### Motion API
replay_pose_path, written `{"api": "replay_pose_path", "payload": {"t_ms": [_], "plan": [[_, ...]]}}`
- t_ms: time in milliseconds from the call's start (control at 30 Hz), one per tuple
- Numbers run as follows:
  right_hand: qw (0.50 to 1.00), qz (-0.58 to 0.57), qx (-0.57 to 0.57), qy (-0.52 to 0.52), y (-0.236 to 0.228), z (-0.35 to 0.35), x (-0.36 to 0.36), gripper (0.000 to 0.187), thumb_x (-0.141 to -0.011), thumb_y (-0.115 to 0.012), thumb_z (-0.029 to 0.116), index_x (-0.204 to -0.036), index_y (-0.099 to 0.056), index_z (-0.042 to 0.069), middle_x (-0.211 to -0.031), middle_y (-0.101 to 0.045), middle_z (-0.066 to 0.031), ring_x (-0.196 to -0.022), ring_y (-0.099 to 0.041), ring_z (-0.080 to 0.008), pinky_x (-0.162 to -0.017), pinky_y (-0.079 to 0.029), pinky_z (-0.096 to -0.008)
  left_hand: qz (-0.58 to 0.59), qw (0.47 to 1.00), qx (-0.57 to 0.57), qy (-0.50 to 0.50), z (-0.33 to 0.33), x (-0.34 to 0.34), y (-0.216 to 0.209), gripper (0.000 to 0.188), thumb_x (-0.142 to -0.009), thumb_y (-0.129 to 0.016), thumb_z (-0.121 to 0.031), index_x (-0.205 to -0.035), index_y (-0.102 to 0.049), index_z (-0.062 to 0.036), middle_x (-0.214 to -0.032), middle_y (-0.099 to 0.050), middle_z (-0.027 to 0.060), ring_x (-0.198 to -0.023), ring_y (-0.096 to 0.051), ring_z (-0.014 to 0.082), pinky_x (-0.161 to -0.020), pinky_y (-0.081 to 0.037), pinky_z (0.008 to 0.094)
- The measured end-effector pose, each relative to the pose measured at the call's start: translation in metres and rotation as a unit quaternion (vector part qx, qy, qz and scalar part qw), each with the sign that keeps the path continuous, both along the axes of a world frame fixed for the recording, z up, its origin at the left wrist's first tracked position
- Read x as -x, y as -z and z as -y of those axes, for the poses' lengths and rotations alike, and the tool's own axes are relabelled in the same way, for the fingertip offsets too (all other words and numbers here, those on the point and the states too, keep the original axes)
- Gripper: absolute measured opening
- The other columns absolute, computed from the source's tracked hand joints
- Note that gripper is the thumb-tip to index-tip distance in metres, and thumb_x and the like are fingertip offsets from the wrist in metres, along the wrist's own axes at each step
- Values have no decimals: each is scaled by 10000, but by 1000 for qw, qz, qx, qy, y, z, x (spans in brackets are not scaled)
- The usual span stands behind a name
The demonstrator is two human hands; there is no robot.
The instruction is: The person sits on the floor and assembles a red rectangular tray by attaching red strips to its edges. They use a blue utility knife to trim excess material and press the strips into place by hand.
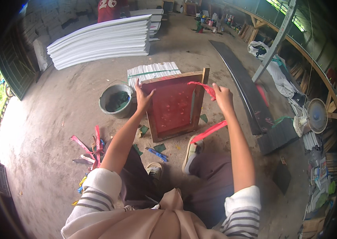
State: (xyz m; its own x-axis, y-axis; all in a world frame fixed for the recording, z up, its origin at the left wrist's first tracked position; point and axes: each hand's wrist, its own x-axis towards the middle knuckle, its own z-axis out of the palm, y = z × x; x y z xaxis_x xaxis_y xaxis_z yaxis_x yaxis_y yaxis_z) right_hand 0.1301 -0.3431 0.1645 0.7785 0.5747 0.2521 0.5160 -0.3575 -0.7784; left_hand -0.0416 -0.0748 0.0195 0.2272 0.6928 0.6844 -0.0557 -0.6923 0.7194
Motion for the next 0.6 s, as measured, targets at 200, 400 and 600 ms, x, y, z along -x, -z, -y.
{"api": "replay_pose_path", "payload": {"t_ms": [200, 400, 600], "plan": [[995, 22, 95, -21, 26, -24, -29, 471, -888, -475, 395, -659, -622, 11, -530, -603, -110, -516, -629, -213, -583, -484, -347, -61, 985, 102, -128, 6, 3, 105, 821, -567, -777, -41, -1273, -361, 12, -1214, -451, 189, -1163, -416, 354, -998, -344, 399], [981, -45, 182, -45, 131, -32, -49, 432, -881, -489, 359, -661, -601, 5, -535, -587, -114, -490, -616, -212, -558, -480, -361, -125, 970, 160, -134, -7, -2, 158, 812, -590, -701, 64, -1304, -325, -25, -1223, -424, 172, -1148, -424, 353, -996, -354, 396], [980, -98, 174, -27, 179, -62, -85, 376, -898, -485, 306, -724, -641, 13, -561, -599, -92, -484, -598, -179, -545, -468, -328, -223, 906, 356, -54, -60, -32, 173, 800, -607, -702, 43, -1306, -322, -33, -1212, -429, 180, -1149, -435, 345, -985, -379, 395]]}}
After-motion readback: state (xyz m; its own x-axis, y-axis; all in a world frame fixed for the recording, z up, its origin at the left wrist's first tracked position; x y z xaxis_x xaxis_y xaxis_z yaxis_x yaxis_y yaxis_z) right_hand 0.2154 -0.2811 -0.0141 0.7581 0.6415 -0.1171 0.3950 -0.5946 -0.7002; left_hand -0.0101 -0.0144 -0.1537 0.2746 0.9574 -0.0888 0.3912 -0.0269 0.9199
